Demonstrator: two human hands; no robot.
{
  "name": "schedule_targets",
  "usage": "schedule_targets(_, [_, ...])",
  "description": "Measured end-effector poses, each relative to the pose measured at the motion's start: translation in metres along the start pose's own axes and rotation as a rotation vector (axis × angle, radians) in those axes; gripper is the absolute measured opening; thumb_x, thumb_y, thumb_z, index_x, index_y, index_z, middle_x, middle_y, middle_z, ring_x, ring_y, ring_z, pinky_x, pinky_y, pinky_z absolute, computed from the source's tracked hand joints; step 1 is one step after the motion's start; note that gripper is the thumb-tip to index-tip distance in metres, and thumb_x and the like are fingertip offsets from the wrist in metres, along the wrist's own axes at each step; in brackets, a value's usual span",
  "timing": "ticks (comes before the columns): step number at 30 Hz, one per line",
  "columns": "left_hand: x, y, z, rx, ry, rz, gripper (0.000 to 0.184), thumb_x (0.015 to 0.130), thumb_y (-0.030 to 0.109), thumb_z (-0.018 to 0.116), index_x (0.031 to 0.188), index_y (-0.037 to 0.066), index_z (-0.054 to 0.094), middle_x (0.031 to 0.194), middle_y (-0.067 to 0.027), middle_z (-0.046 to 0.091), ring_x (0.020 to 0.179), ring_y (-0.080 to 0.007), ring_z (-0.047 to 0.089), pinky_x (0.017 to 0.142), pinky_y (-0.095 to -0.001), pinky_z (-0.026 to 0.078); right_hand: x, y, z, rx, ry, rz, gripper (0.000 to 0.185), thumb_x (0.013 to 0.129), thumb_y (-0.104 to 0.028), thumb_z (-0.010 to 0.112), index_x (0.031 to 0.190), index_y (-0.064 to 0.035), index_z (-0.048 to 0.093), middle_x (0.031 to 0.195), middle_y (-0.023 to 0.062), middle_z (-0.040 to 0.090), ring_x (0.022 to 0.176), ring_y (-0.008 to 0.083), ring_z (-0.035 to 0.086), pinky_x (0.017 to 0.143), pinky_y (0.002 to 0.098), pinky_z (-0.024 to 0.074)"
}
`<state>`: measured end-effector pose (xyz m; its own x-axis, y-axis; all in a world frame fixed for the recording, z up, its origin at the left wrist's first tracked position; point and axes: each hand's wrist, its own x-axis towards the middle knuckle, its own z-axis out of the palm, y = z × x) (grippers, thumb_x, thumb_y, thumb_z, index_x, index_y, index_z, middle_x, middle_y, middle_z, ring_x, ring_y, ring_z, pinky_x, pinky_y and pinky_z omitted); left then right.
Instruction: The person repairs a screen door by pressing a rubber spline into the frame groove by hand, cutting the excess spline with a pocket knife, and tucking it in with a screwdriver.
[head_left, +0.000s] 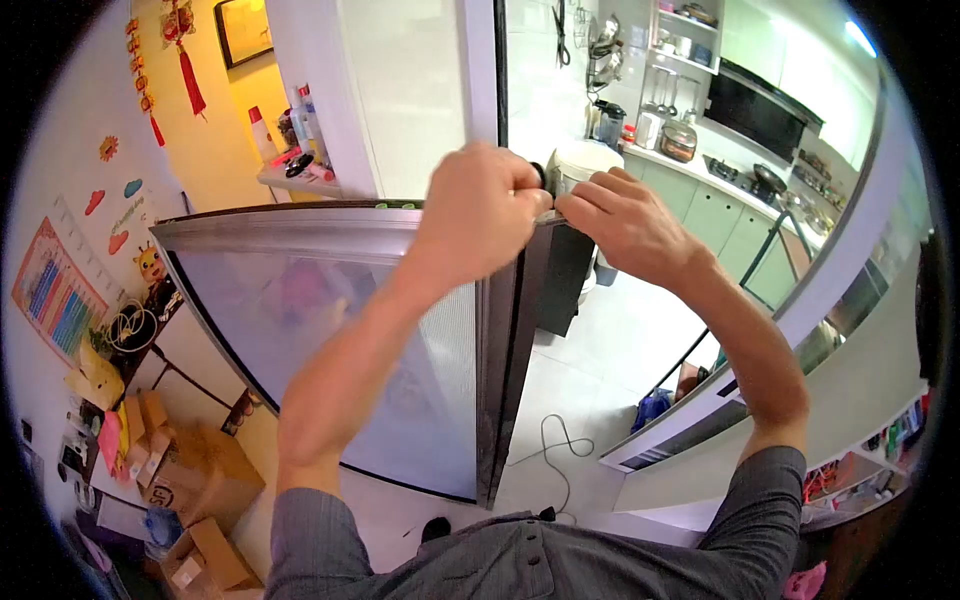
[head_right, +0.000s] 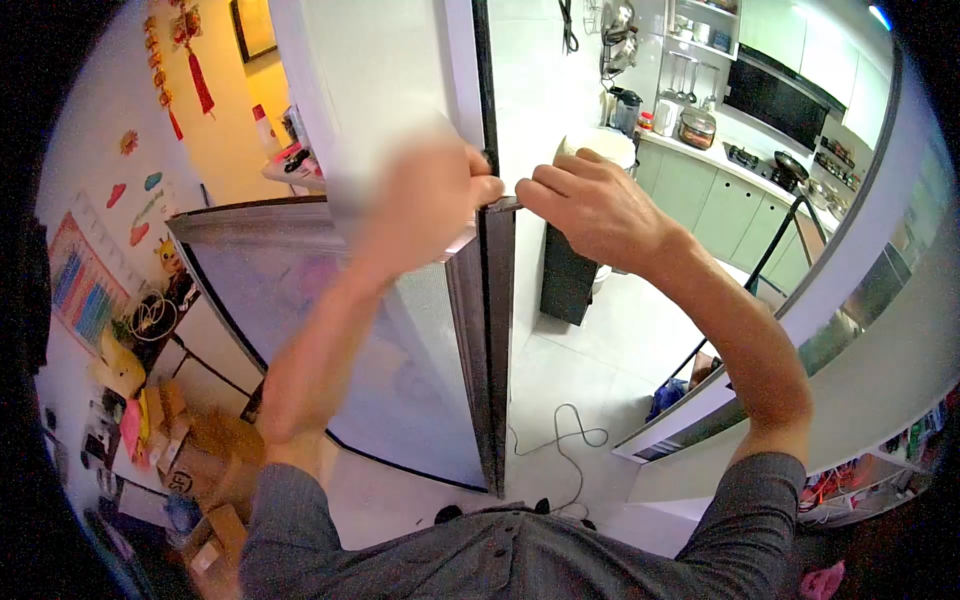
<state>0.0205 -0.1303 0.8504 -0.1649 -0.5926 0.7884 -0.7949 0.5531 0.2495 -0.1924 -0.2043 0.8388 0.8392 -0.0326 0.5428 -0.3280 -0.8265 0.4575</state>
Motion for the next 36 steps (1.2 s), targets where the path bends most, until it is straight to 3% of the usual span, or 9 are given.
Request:
schedule_targets(2, [0.001,-0.011,-0.025,-0.207,-0.008,-0.076,0.019,0.087,0.016,0.066,0.085,0.0,0.075,0.074,-0.0081,0.07,0.067,-0.019,0.063,0.07,-0.0346,0.049,-0.001,0.005,0.001,-0.032,-0.018,0.022,0.019,0.087,-0.002,0.062,0.104,-0.0089,0.058,0.09,0.004,0.059,0.083,0.0207,0.062,0.083,0.0367,0.0511])
schedule_targets(3, [0.005,-0.008,-0.049,-0.758,0.043,-0.311,0.02,0.09,0.017,0.066,0.086,0.0,0.075,0.073,-0.0039,0.07,0.071,-0.0104,0.06,0.068,-0.0283,0.047,0.0,0.006,0.006,-0.057,-0.048,0.026,0.017,0.089,-0.003,0.061,0.106,-0.0091,0.058,0.091,0.0032,0.06,0.084,0.0199,0.062,0.086,0.0356,0.0511])
schedule_targets(6, [0.006,0.016,-0.085,-0.52,0.21,-0.265,0.019,0.092,0.016,0.066,0.084,-0.001,0.074,0.075,-0.0042,0.07,0.071,-0.0088,0.061,0.069,-0.0241,0.047,0.001,0.006,0.008,-0.107,-0.103,0.006,0.015,0.093,-0.006,0.06,0.107,-0.0093,0.059,0.092,0.0018,0.061,0.087,0.0185,0.063,0.089,0.0339,0.0511])
schedule_targets(12, [-0.03,0.011,-0.085,-0.693,-0.088,-0.391,0.017,0.095,0.017,0.067,0.085,0.003,0.071,0.083,-0.0025,0.07,0.073,-0.0094,0.062,0.065,-0.0234,0.049,-0.013,-0.008,-0.001,0.007,0.188,0.131,0.01,0.093,-0.005,0.063,0.102,-0.0054,0.061,0.091,0.007,0.063,0.086,0.0178,0.063,0.081,0.0354,0.0518])
schedule_targets(14, [-0.045,0.026,-0.071,-0.575,-0.335,-0.465,0.015,0.092,0.016,0.068,0.086,0.003,0.07,0.078,-0.0011,0.068,0.07,-0.0094,0.061,0.063,-0.027,0.05,-0.031,-0.039,-0.014,0.536,0.386,0.546,0.014,0.089,-0.007,0.068,0.101,-0.0025,0.061,0.09,0.008,0.063,0.084,0.0177,0.062,0.073,0.0324,0.0511])
schedule_targets(20, [-0.087,0.06,0.008,-0.288,-0.575,0.008,0.016,0.086,0.016,0.071,0.094,0.002,0.069,0.083,-0.0162,0.068,0.076,-0.0326,0.066,0.07,-0.041,0.052,-0.078,-0.106,-0.014,0.939,0.412,0.533,0.029,0.085,-0.003,0.07,0.113,-0.0041,0.063,0.121,0.0132,0.063,0.098,0.0181,0.063,0.082,0.0307,0.052])
schedule_targets(28, [-0.101,0.066,0.039,-0.36,-0.662,0.034,0.014,0.087,0.016,0.07,0.09,0.002,0.068,0.088,-0.0153,0.068,0.08,-0.0335,0.066,0.074,-0.0414,0.053,-0.16,-0.136,0.005,1.329,0.061,1.046,0.01,0.093,-0.012,0.067,0.089,-0.0028,0.066,0.068,-0.0007,0.06,0.059,0.0069,0.052,0.053,0.0245,0.042])
schedule_targets(33, [-0.06,0.026,0.016,0.339,0.298,0.313,0.015,0.085,0.011,0.073,0.098,0.007,0.069,0.095,-0.0114,0.068,0.091,-0.0306,0.064,0.089,-0.0423,0.049,-0.201,-0.164,0.019,1.343,0.119,1.376,0.014,0.093,-0.013,0.064,0.083,-0.0037,0.062,0.064,-0.003,0.054,0.053,0.0054,0.046,0.048,0.0235,0.0354])
schedule_targets(36, [-0.045,-0.008,0.015,0.233,0.249,0.238,0.016,0.087,0.013,0.072,0.1,0.003,0.072,0.096,-0.0112,0.071,0.092,-0.0294,0.065,0.086,-0.0396,0.05,-0.23,-0.177,0.037,1.347,0.227,1.508,0.014,0.092,-0.012,0.064,0.081,-0.0041,0.061,0.063,-0.002,0.052,0.052,0.0058,0.044,0.047,0.0235,0.0334])
